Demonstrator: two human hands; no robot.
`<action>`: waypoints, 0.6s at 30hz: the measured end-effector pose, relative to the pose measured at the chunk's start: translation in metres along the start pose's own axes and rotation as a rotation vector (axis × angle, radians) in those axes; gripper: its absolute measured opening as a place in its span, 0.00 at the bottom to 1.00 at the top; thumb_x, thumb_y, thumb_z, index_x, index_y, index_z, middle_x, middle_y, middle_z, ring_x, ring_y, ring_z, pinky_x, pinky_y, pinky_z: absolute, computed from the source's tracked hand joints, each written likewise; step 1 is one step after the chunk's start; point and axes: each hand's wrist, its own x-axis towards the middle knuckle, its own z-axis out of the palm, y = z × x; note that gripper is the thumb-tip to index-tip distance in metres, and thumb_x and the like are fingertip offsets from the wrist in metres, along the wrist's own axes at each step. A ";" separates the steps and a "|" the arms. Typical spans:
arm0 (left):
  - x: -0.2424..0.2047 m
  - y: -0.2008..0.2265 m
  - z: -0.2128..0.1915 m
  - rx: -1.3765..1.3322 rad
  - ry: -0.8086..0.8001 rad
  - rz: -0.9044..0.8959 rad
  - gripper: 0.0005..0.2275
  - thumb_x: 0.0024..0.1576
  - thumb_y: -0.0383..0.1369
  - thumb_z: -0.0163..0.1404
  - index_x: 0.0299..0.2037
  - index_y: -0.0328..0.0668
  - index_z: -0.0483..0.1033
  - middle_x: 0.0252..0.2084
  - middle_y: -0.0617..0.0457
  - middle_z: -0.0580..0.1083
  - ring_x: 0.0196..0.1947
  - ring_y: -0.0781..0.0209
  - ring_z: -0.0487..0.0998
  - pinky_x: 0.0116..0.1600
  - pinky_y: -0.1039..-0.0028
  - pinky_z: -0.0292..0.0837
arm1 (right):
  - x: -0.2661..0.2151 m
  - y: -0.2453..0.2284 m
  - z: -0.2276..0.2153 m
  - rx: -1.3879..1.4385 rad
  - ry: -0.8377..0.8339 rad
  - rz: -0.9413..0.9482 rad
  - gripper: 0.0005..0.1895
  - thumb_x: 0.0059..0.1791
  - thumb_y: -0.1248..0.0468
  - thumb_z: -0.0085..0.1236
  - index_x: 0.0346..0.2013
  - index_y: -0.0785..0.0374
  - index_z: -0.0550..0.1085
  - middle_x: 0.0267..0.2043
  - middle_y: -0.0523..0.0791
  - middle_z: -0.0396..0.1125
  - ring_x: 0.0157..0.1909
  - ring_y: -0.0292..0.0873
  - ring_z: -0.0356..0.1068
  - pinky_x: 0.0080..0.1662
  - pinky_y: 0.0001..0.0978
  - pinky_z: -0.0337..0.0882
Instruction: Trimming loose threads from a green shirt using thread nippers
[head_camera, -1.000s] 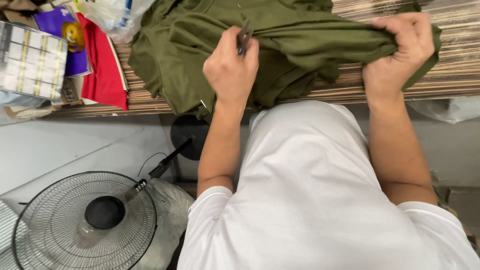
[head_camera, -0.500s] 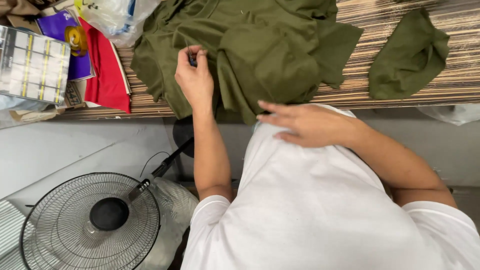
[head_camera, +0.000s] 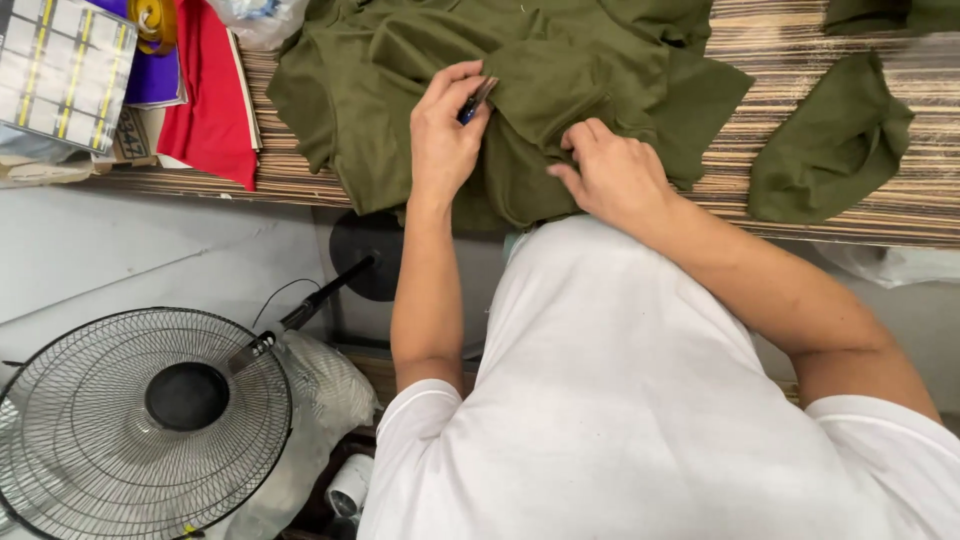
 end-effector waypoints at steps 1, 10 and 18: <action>0.000 0.005 0.002 -0.015 0.014 -0.008 0.11 0.59 0.22 0.51 0.50 0.38 0.81 0.57 0.53 0.75 0.57 0.55 0.77 0.61 0.66 0.75 | -0.002 0.007 0.002 0.098 0.060 -0.058 0.18 0.54 0.50 0.58 0.47 0.60 0.70 0.46 0.46 0.69 0.37 0.59 0.73 0.34 0.57 0.71; -0.031 0.077 -0.033 -0.475 -0.220 -0.167 0.05 0.62 0.32 0.53 0.38 0.40 0.76 0.32 0.62 0.70 0.33 0.72 0.67 0.41 0.79 0.64 | -0.058 0.043 -0.098 1.657 -0.013 0.106 0.09 0.50 0.60 0.55 0.38 0.60 0.66 0.34 0.43 0.64 0.32 0.35 0.61 0.38 0.27 0.60; -0.028 0.094 -0.004 -0.578 -0.252 -0.242 0.05 0.60 0.32 0.52 0.33 0.43 0.73 0.30 0.61 0.67 0.31 0.70 0.63 0.40 0.79 0.59 | -0.059 0.053 -0.098 1.094 0.050 0.083 0.12 0.49 0.65 0.68 0.33 0.57 0.69 0.36 0.36 0.63 0.37 0.29 0.59 0.41 0.18 0.59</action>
